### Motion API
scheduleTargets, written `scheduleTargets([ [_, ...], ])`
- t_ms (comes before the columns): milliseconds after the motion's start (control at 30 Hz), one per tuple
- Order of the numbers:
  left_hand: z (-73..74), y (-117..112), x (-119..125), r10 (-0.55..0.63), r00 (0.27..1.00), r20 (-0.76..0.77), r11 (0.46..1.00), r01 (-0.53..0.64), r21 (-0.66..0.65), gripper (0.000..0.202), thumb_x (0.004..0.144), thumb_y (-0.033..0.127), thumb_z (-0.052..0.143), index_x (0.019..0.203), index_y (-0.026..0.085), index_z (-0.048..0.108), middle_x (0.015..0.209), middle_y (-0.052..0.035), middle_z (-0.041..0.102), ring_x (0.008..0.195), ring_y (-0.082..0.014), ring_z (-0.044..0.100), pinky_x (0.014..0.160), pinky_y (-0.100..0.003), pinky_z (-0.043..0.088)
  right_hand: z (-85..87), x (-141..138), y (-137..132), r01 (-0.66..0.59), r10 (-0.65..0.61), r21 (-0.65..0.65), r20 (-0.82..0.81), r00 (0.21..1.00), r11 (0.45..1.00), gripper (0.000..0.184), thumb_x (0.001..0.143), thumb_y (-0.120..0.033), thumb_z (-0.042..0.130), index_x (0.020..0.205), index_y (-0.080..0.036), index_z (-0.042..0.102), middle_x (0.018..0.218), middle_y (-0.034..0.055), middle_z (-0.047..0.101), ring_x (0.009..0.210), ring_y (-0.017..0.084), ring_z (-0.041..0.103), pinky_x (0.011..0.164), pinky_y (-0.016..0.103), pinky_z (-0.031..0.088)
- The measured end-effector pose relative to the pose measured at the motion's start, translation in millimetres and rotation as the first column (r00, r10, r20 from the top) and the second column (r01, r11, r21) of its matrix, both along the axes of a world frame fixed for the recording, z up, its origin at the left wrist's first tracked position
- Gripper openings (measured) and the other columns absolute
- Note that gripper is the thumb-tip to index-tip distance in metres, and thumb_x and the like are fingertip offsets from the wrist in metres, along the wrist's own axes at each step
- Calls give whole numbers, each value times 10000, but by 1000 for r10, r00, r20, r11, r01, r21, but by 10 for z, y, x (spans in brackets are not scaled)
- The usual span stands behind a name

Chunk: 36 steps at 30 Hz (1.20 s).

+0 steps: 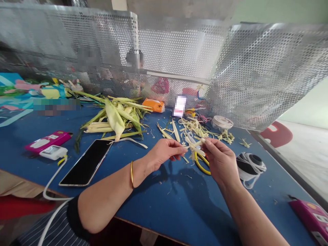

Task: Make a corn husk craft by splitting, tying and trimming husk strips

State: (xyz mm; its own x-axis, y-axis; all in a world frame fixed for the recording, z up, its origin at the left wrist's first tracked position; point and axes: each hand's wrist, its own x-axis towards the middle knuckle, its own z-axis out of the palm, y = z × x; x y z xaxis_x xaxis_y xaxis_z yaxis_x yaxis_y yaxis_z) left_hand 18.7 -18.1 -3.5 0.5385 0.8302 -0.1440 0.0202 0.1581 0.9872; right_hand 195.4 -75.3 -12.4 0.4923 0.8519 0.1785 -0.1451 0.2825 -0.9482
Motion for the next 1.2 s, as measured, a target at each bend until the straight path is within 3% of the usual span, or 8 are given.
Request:
scheduleTargets([
  [133, -7, 8, -13, -43, 999, 1, 997, 43, -58, 419, 692, 574, 713, 677, 156, 681, 656, -43, 655, 568, -115, 557, 566, -257, 394, 10, 17, 0, -35, 35, -3, -42, 999, 999, 258, 617, -391, 838, 754, -193, 744, 746, 23, 658, 658, 135, 571, 652, 288, 490],
  [267, -7, 45, -33, -23, 997, 73, 982, 36, -184, 599, 719, 727, 582, 831, 158, 732, 796, -78, 696, 665, -139, 593, 570, -243, 406, 21, 10, -11, -113, 113, 13, -22, 993, 994, 206, 649, -381, 817, 730, -211, 732, 870, 41, 689, 702, 145, 586, 670, 293, 496],
  [367, 15, 55, -53, -50, 993, 106, 979, 70, -193, 593, 701, 715, 615, 866, 158, 735, 852, -84, 704, 688, -137, 588, 582, -236, 403, 45, -18, -32, -198, 198, -9, 37, 980, 980, 216, 652, -408, 808, 686, -216, 714, 879, 43, 694, 724, 164, 595, 680, 306, 497],
  [533, 69, 3, -72, -235, 972, 21, 969, 236, -73, 415, 620, 527, 792, 816, 166, 738, 787, -63, 690, 687, -150, 593, 573, -242, 376, 52, -63, -52, -314, 317, -45, 101, 943, 948, 220, 664, -421, 798, 679, -220, 711, 845, 35, 686, 759, 177, 599, 737, 322, 487],
  [600, 68, -13, -68, -243, 970, 16, 965, 244, -92, 394, 624, 506, 794, 821, 168, 741, 759, -56, 683, 670, -148, 594, 567, -246, 371, 29, -58, -44, -287, 288, -21, 86, 954, 958, 200, 675, -401, 797, 687, -220, 714, 850, 30, 686, 763, 169, 594, 744, 314, 478],
  [800, 8, -26, -22, -68, 998, 17, 993, 70, -98, 359, 656, 464, 791, 901, 206, 747, 832, -36, 707, 659, -131, 619, 612, -260, 420, -49, -33, -6, -98, 95, 54, 49, 994, 994, 145, 737, -358, 764, 759, -218, 728, 887, 23, 665, 776, 146, 565, 737, 288, 455],
  [1000, -21, -44, 14, -64, 994, 91, 976, 81, -202, 285, 688, 426, 785, 800, 168, 742, 725, -42, 701, 629, -127, 632, 670, -274, 468, -92, -75, -8, -139, 132, 48, 135, 982, 989, 130, 759, -350, 742, 754, -221, 721, 900, 29, 683, 858, 178, 601, 810, 325, 466],
  [1200, -52, -26, 2, -166, 981, 105, 943, 189, -273, 399, 714, 512, 744, 917, 168, 741, 832, -68, 733, 611, -118, 638, 612, -256, 474, -108, -100, -9, -84, 54, 105, 258, 965, 991, 99, 782, -308, 720, 734, -223, 704, 873, 28, 673, 954, 203, 594, 921, 366, 440],
])
